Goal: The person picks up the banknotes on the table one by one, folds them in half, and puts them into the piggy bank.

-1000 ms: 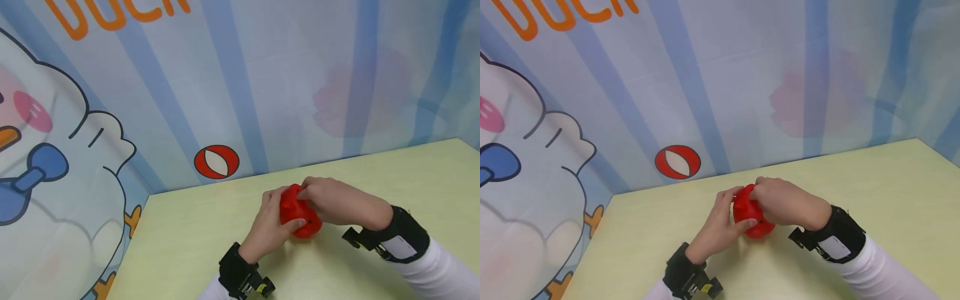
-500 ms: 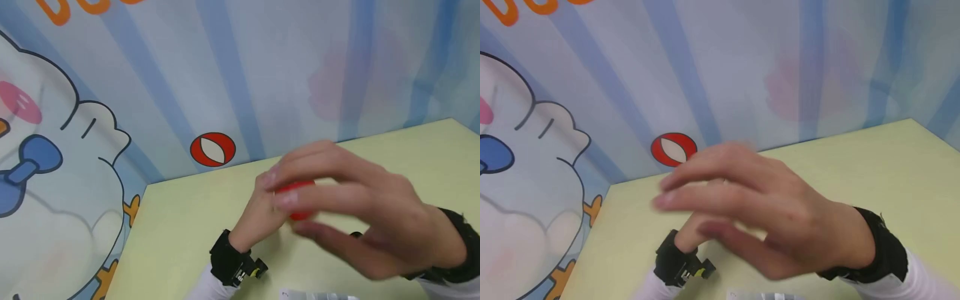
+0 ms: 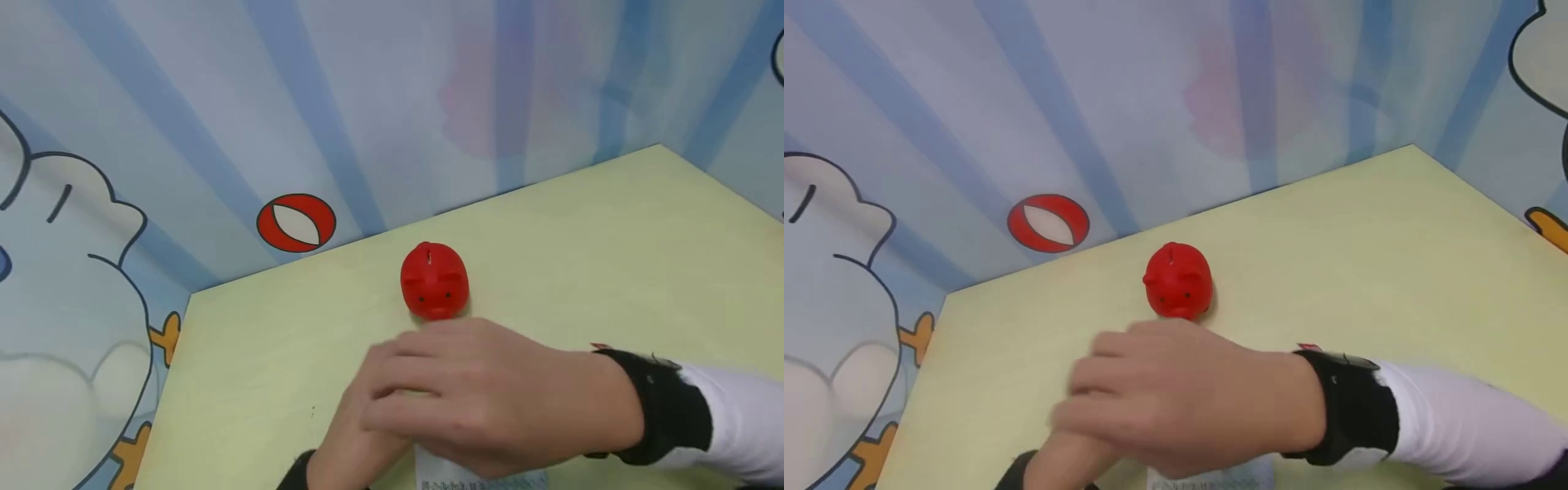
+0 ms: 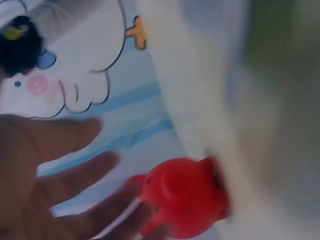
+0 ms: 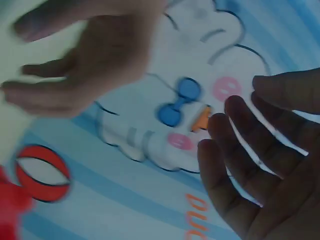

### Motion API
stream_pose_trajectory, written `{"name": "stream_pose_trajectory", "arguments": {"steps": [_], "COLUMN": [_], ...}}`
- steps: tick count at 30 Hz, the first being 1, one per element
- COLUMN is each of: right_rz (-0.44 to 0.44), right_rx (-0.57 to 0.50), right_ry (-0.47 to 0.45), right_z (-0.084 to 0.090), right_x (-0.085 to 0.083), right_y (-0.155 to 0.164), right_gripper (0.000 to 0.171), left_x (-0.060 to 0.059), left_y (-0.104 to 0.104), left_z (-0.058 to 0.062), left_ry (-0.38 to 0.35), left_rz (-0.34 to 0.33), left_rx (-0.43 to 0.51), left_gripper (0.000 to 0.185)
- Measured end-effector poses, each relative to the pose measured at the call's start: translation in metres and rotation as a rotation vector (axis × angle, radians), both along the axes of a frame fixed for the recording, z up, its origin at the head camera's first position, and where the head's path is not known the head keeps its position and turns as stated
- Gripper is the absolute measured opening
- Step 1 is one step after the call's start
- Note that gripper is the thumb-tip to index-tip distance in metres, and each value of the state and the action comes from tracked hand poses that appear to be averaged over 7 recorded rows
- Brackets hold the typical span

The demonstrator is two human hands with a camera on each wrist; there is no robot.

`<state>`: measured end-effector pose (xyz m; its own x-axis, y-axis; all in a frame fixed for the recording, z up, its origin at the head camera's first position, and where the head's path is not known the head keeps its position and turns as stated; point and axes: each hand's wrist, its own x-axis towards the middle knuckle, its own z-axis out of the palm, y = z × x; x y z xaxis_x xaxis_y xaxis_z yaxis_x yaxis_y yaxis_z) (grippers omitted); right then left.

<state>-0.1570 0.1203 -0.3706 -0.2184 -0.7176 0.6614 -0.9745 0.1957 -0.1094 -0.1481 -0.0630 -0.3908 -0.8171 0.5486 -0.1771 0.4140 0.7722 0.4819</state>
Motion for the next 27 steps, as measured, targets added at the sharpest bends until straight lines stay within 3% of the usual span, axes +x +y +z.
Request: {"name": "stream_pose_trajectory", "arguments": {"steps": [3, 6, 9, 12, 15, 19, 21, 27], "right_rz": [-0.168, -0.322, -0.409, -0.403, -0.331, -0.24, -0.215, -0.051], "right_rx": [0.256, 0.492, 0.572, 0.523, 0.402, 0.275, 0.265, 0.123], "right_ry": [-0.27, -0.581, -0.791, -0.865, -0.958, -1.08, -1.087, -1.171], "right_z": [0.002, -0.03, -0.061, -0.078, -0.085, -0.086, -0.085, -0.081], "right_x": [0.018, 0.026, 0.033, 0.037, 0.038, 0.035, 0.033, 0.029], "right_y": [0.038, 0.057, 0.066, 0.071, 0.076, 0.079, 0.079, 0.081], "right_gripper": [0.025, 0.033, 0.043, 0.039, 0.033, 0.03, 0.028, 0.014], "left_x": [0.008, 0.018, 0.02, 0.021, 0.022, 0.019, 0.017, 0.015], "left_y": [0.0, -0.001, -0.002, -0.002, -0.003, -0.003, -0.005, -0.012], "left_z": [-0.013, -0.032, -0.043, -0.049, -0.052, -0.052, -0.049, -0.032], "left_ry": [-0.035, -0.065, -0.085, -0.052, -0.101, -0.331, -0.413, -0.559], "left_rz": [-0.044, -0.11, -0.121, -0.128, -0.089, 0.063, 0.127, 0.226], "left_rx": [-0.07, -0.131, -0.104, -0.075, 0.01, 0.148, 0.194, 0.308], "left_gripper": [0.045, 0.051, 0.05, 0.042, 0.029, 0.019, 0.017, 0.014]}}
